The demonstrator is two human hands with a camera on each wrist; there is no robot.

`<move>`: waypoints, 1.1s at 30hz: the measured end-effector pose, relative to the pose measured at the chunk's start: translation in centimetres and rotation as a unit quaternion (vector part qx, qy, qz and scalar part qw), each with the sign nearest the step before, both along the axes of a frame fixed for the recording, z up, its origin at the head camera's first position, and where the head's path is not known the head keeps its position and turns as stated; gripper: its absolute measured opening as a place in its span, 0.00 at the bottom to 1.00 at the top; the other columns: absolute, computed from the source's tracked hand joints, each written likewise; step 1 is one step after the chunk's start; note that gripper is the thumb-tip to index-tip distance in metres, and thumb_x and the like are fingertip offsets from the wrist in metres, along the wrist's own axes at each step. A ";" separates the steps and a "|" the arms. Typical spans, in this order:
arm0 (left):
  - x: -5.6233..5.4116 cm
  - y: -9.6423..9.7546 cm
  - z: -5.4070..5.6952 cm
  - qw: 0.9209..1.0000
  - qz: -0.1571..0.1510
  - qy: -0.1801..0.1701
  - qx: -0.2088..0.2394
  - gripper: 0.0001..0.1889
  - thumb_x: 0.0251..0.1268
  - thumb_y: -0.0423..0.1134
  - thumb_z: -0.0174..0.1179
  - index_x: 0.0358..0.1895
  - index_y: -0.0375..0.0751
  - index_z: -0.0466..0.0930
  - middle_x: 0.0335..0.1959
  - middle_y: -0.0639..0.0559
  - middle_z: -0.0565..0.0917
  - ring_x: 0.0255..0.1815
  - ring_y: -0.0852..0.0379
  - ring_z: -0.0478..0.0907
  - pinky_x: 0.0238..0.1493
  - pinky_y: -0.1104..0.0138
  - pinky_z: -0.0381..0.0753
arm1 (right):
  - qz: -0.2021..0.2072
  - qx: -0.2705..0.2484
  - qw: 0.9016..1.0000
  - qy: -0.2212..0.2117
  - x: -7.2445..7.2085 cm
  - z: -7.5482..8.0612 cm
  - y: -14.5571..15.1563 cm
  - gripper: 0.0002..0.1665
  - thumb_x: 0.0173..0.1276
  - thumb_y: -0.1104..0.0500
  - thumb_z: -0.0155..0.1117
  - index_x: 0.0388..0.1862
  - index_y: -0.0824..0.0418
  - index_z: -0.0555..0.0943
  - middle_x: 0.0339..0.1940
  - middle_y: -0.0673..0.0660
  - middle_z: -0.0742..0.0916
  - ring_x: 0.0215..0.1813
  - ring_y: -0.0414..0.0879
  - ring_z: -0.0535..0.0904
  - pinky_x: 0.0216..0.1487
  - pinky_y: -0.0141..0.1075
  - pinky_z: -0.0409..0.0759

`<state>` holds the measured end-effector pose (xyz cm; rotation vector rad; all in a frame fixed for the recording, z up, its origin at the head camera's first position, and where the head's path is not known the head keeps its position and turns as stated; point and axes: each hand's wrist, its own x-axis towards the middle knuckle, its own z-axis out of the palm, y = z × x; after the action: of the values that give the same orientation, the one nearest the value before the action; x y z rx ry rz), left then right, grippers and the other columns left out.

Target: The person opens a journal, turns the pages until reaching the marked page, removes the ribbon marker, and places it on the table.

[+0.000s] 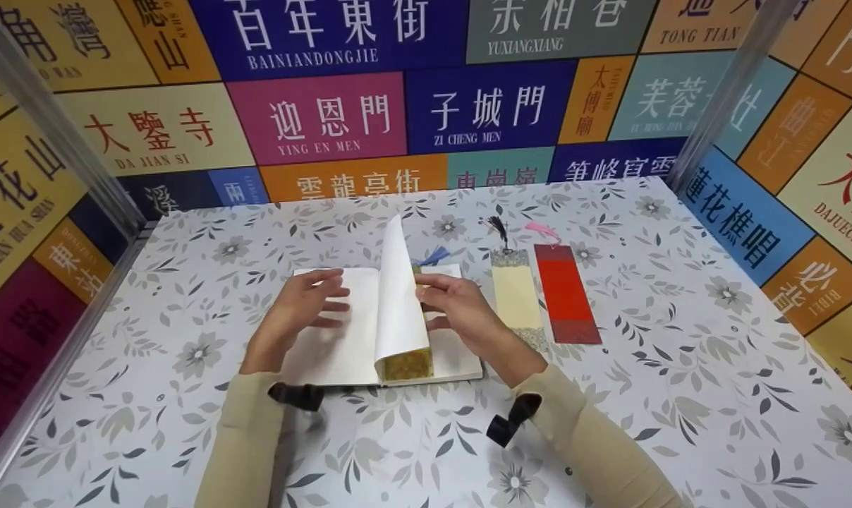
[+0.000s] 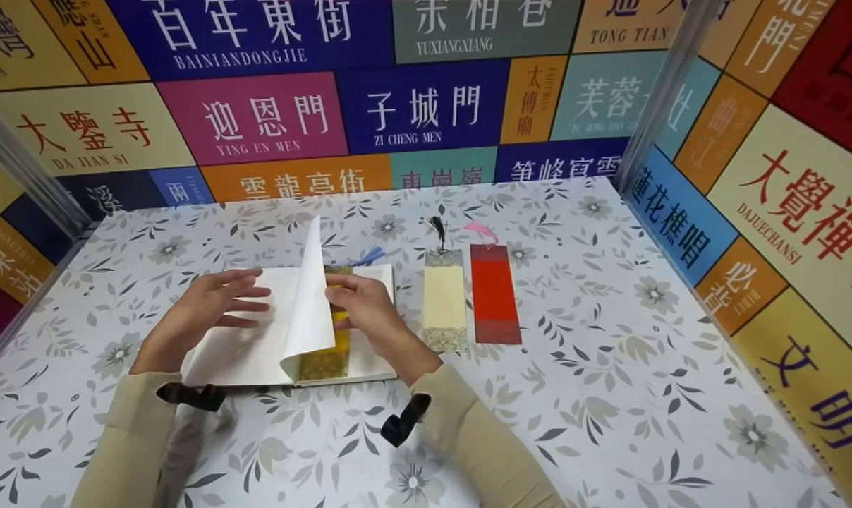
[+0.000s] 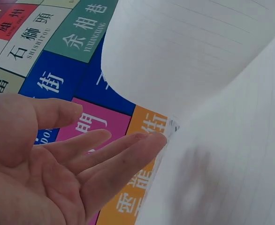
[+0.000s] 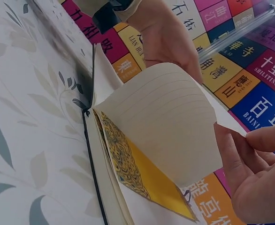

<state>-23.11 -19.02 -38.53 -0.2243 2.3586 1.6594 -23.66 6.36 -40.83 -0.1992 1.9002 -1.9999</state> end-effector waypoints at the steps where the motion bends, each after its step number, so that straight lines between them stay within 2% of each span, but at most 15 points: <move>1: -0.1 0.0 0.1 1.000 0.003 -0.002 0.003 0.26 0.80 0.44 0.46 0.75 0.40 0.64 0.67 0.34 0.77 0.61 0.41 0.82 0.47 0.62 0.88 | 0.001 0.002 1.000 0.006 0.1 0.1 -0.2 0.23 0.76 0.58 0.57 0.68 0.58 0.77 0.55 0.57 0.87 0.47 0.43 0.86 0.40 0.35 0.86; 4: -0.1 -0.1 0.4 1.000 0.007 -0.007 0.004 0.26 0.81 0.45 0.46 0.76 0.41 0.63 0.68 0.35 0.77 0.61 0.41 0.82 0.47 0.62 0.88 | 0.014 0.006 1.000 0.023 0.3 0.3 -0.8 0.23 0.77 0.57 0.55 0.69 0.58 0.76 0.57 0.59 0.87 0.50 0.44 0.86 0.44 0.37 0.87; 7: -0.1 -0.1 0.7 1.000 0.008 -0.013 0.001 0.27 0.81 0.48 0.46 0.76 0.43 0.63 0.68 0.36 0.77 0.62 0.42 0.82 0.46 0.62 0.88 | 0.056 0.013 0.997 0.050 0.6 0.6 -1.4 0.25 0.80 0.53 0.52 0.72 0.58 0.73 0.64 0.59 0.84 0.61 0.48 0.83 0.56 0.43 0.85; 11: -0.1 -0.1 1.2 1.000 0.000 -0.015 0.002 0.33 0.79 0.56 0.47 0.78 0.42 0.59 0.68 0.37 0.77 0.62 0.43 0.82 0.46 0.61 0.88 | 0.128 0.031 0.986 0.102 1.1 0.7 -2.0 0.29 0.82 0.49 0.46 0.76 0.57 0.67 0.74 0.57 0.76 0.76 0.52 0.70 0.74 0.49 0.71; 13: 0.0 -0.1 1.4 1.000 -0.009 -0.012 0.005 0.36 0.77 0.59 0.47 0.79 0.41 0.57 0.69 0.37 0.76 0.63 0.42 0.81 0.46 0.61 0.88 | 0.150 0.057 0.979 0.128 1.4 0.6 -2.3 0.29 0.82 0.49 0.46 0.77 0.55 0.66 0.77 0.55 0.73 0.79 0.52 0.66 0.78 0.49 0.66; 15: 0.2 -0.2 1.6 1.000 -0.016 -0.010 0.012 0.38 0.77 0.60 0.47 0.79 0.40 0.55 0.69 0.36 0.75 0.63 0.41 0.81 0.46 0.60 0.89 | 0.164 0.086 0.971 0.151 1.7 0.4 -2.6 0.29 0.81 0.50 0.48 0.78 0.55 0.65 0.79 0.54 0.70 0.80 0.52 0.63 0.78 0.49 0.65; 19: 0.4 -0.5 1.8 1.000 -0.026 -0.008 0.013 0.38 0.76 0.61 0.46 0.78 0.39 0.58 0.69 0.35 0.75 0.64 0.40 0.80 0.45 0.60 0.89 | 0.186 0.169 0.946 0.204 2.2 -0.2 -3.2 0.29 0.81 0.52 0.50 0.78 0.54 0.64 0.81 0.53 0.65 0.82 0.50 0.58 0.79 0.46 0.62; 22: 0.5 -0.7 1.9 0.999 -0.030 -0.010 -0.003 0.37 0.76 0.62 0.45 0.76 0.39 0.61 0.68 0.36 0.76 0.63 0.41 0.80 0.43 0.62 0.88 | 0.205 0.219 0.924 0.238 2.5 -0.8 -3.3 0.29 0.81 0.53 0.50 0.78 0.55 0.64 0.82 0.54 0.63 0.83 0.50 0.55 0.82 0.46 0.54; 29: 0.6 -1.0 2.2 0.998 -0.029 -0.025 -0.047 0.37 0.76 0.61 0.48 0.77 0.39 0.60 0.68 0.38 0.76 0.58 0.49 0.81 0.45 0.64 0.86 | 0.263 0.282 0.878 0.286 2.7 -1.5 -3.3 0.30 0.80 0.57 0.51 0.77 0.59 0.64 0.82 0.60 0.62 0.84 0.57 0.52 0.84 0.51 0.46; 33: 0.5 -1.4 2.0 0.998 -0.018 -0.030 -0.055 0.33 0.77 0.53 0.52 0.77 0.39 0.60 0.68 0.38 0.77 0.56 0.51 0.82 0.45 0.66 0.86 | 0.286 0.323 0.856 0.285 2.9 -1.5 -3.2 0.29 0.80 0.55 0.51 0.77 0.58 0.65 0.82 0.59 0.60 0.84 0.58 0.49 0.84 0.51 0.45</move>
<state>-22.60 -20.41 -36.53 -0.2469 2.3969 1.4880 -20.79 3.14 -42.31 -1.1101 2.3572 -0.8889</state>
